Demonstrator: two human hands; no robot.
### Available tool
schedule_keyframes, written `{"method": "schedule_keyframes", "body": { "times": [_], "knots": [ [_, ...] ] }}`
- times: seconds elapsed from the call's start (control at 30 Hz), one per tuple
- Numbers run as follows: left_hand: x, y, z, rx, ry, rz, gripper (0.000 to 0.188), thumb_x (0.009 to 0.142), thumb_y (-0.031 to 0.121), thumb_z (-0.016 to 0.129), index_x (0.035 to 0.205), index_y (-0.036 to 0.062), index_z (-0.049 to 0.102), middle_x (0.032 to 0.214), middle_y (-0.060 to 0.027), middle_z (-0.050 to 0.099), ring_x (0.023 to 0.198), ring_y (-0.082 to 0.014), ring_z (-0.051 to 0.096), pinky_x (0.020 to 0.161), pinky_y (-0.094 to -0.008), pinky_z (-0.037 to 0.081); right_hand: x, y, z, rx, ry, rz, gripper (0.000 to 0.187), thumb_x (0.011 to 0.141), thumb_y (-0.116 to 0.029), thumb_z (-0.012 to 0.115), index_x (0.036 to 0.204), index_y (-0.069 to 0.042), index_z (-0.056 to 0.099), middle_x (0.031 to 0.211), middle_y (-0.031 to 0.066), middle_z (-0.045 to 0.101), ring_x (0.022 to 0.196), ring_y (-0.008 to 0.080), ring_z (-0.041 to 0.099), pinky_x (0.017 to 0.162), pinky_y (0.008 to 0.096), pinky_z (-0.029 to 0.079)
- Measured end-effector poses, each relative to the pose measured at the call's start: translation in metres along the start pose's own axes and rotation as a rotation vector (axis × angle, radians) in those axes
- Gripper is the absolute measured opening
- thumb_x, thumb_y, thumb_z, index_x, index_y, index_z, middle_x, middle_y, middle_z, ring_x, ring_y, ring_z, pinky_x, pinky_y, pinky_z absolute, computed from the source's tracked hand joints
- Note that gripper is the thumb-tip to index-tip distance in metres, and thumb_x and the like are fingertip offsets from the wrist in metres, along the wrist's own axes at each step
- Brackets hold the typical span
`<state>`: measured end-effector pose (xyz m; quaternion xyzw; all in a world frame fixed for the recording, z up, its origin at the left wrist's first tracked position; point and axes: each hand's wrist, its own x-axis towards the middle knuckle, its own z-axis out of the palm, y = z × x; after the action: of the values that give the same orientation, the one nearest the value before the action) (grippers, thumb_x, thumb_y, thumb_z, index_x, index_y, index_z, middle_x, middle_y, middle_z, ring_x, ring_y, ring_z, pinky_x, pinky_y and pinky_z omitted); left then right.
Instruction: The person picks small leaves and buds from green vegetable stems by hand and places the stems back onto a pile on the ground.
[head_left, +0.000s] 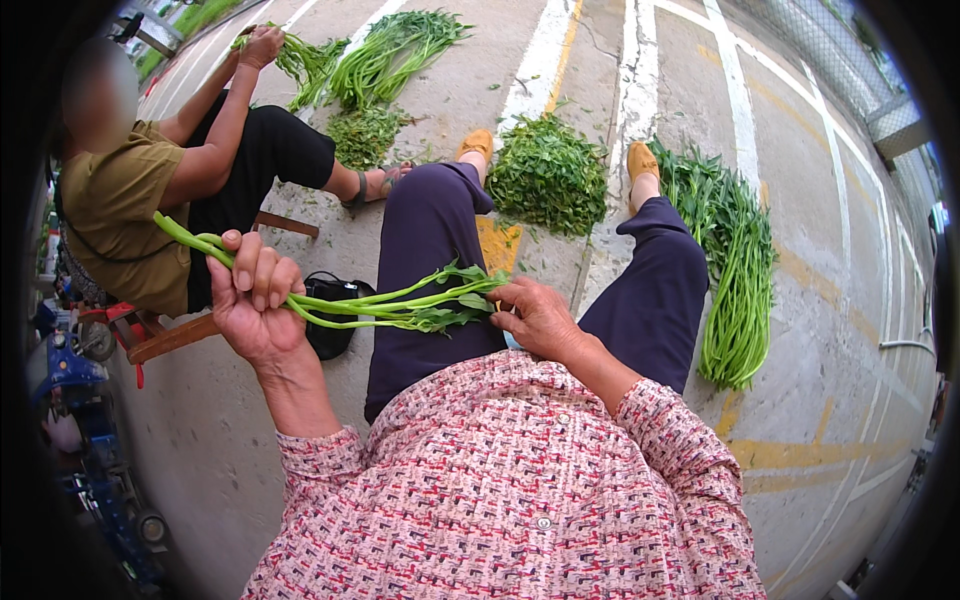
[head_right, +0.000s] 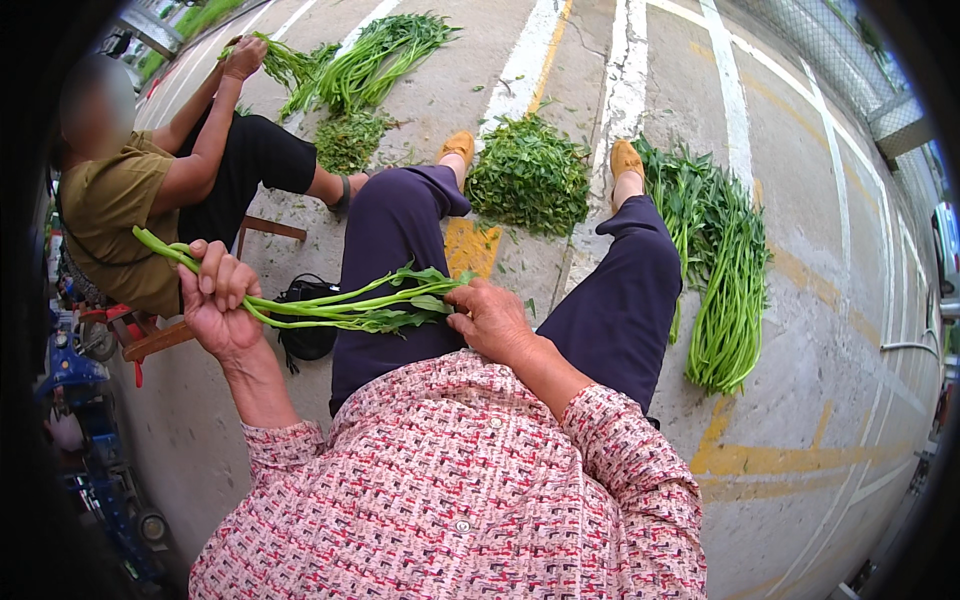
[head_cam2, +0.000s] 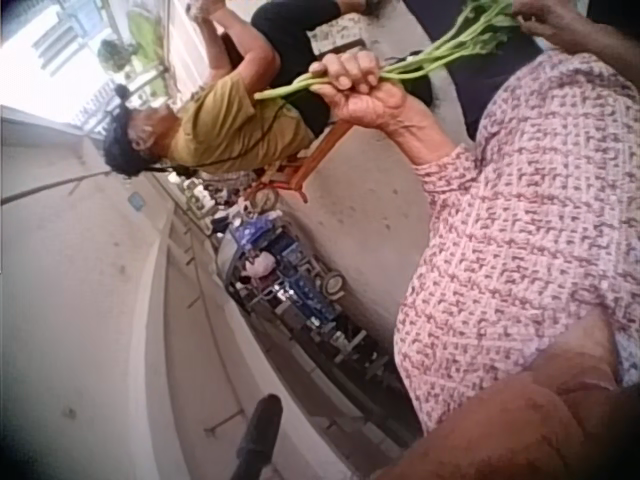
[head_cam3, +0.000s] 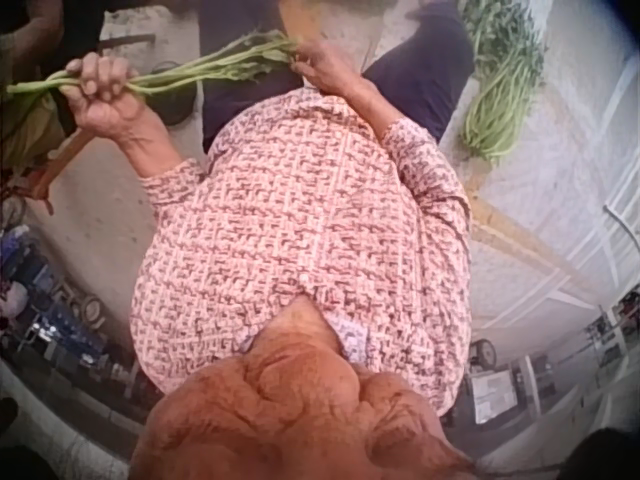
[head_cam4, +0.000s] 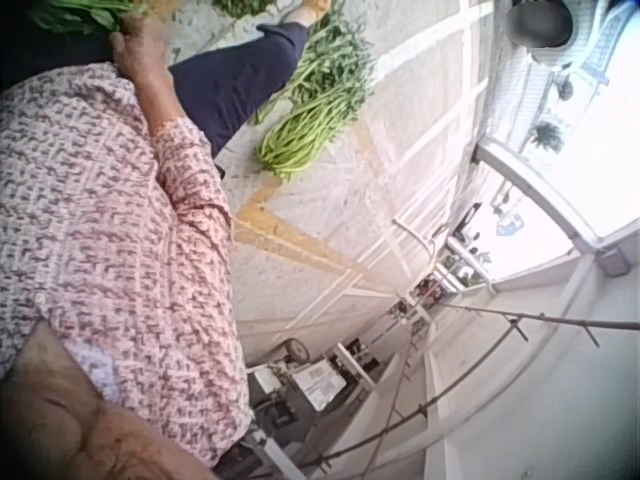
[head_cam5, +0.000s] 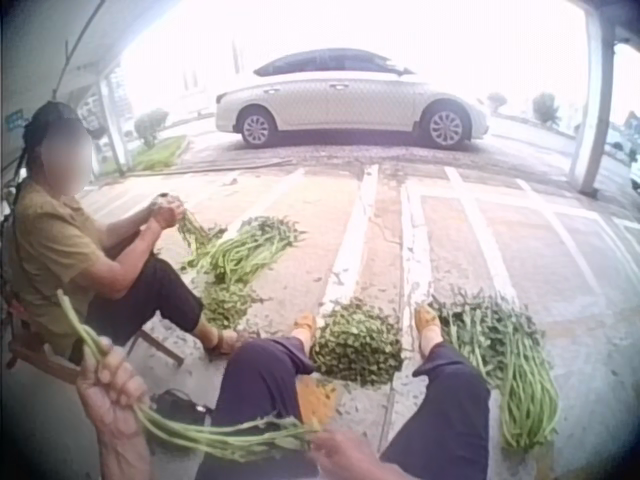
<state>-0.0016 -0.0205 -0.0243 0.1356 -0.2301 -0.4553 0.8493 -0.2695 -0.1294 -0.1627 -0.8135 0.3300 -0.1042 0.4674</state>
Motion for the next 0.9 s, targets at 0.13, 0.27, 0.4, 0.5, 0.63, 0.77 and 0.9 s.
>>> {"method": "schedule_keyframes", "body": {
  "times": [0.13, 0.27, 0.4, 0.5, 0.63, 0.77, 0.9],
  "knots": [
    [0.000, 0.000, 0.002, -0.015, -0.020, -0.012, 0.020, 0.094, 0.017, 0.053, 0.100, -0.0014, 0.047, 0.067, -0.0017, 0.038, 0.047, -0.0088, 0.031, 0.046, -0.0242, 0.030, 0.007, 0.000, 0.006, -0.055, 0.000, -0.072, 0.018, 0.078, -0.017, 0.065, 0.093, -0.007, 0.066, 0.086, 0.0119, 0.058, 0.087, 0.0326, 0.059, 0.076, 0.0424, 0.046],
    [-0.001, -0.001, 0.001, -0.011, -0.010, -0.008, 0.020, 0.094, 0.017, 0.053, 0.100, -0.0011, 0.048, 0.067, -0.0016, 0.038, 0.047, -0.0088, 0.031, 0.045, -0.0239, 0.030, 0.003, 0.003, 0.004, -0.031, 0.042, -0.056, 0.014, 0.079, -0.016, 0.063, 0.089, -0.007, 0.066, 0.084, 0.0129, 0.058, 0.083, 0.0337, 0.059, 0.073, 0.0429, 0.047],
    [-0.002, -0.001, -0.002, 0.020, 0.003, -0.007, 0.022, 0.095, 0.021, 0.051, 0.102, 0.0000, 0.049, 0.066, -0.0007, 0.038, 0.046, -0.0078, 0.030, 0.045, -0.0235, 0.029, -0.007, 0.005, -0.005, 0.036, 0.087, -0.095, 0.014, 0.080, -0.016, 0.063, 0.087, -0.005, 0.066, 0.081, 0.0138, 0.059, 0.079, 0.0335, 0.059, 0.069, 0.0419, 0.047],
    [-0.003, 0.000, -0.003, 0.049, 0.002, -0.008, 0.024, 0.096, 0.023, 0.050, 0.102, 0.0004, 0.049, 0.066, -0.0002, 0.039, 0.046, -0.0074, 0.030, 0.045, -0.0234, 0.029, -0.021, -0.002, -0.020, 0.185, 0.048, -0.014, 0.014, 0.080, -0.015, 0.064, 0.085, -0.003, 0.066, 0.077, 0.0133, 0.059, 0.073, 0.0289, 0.059, 0.066, 0.0379, 0.046],
    [-0.004, -0.001, -0.002, 0.065, -0.002, -0.003, 0.024, 0.096, 0.023, 0.050, 0.102, 0.0004, 0.049, 0.066, -0.0002, 0.039, 0.046, -0.0075, 0.030, 0.045, -0.0236, 0.029, -0.031, -0.003, -0.033, 0.433, -0.003, 0.086, 0.015, 0.082, -0.013, 0.065, 0.084, 0.002, 0.066, 0.071, 0.0066, 0.055, 0.067, 0.0143, 0.053, 0.062, 0.0300, 0.042],
    [-0.001, -0.003, 0.001, 0.052, -0.003, -0.013, 0.022, 0.095, 0.021, 0.051, 0.101, 0.0000, 0.049, 0.066, -0.0007, 0.038, 0.046, -0.0079, 0.030, 0.045, -0.0237, 0.029, -0.033, 0.006, -0.035, 0.568, -0.043, 0.076, 0.017, 0.085, -0.012, 0.061, 0.088, 0.003, 0.065, 0.071, 0.0040, 0.054, 0.068, 0.0119, 0.051, 0.062, 0.0282, 0.042],
    [-0.001, -0.003, 0.003, 0.057, -0.008, -0.016, 0.022, 0.095, 0.021, 0.051, 0.101, 0.0000, 0.049, 0.066, -0.0007, 0.038, 0.046, -0.0079, 0.030, 0.045, -0.0238, 0.029, -0.033, 0.010, -0.032, 0.624, -0.096, 0.095, 0.021, 0.088, -0.016, 0.058, 0.088, 0.004, 0.067, 0.075, 0.0022, 0.058, 0.066, 0.0076, 0.049, 0.061, 0.0245, 0.042]
  ]
}}
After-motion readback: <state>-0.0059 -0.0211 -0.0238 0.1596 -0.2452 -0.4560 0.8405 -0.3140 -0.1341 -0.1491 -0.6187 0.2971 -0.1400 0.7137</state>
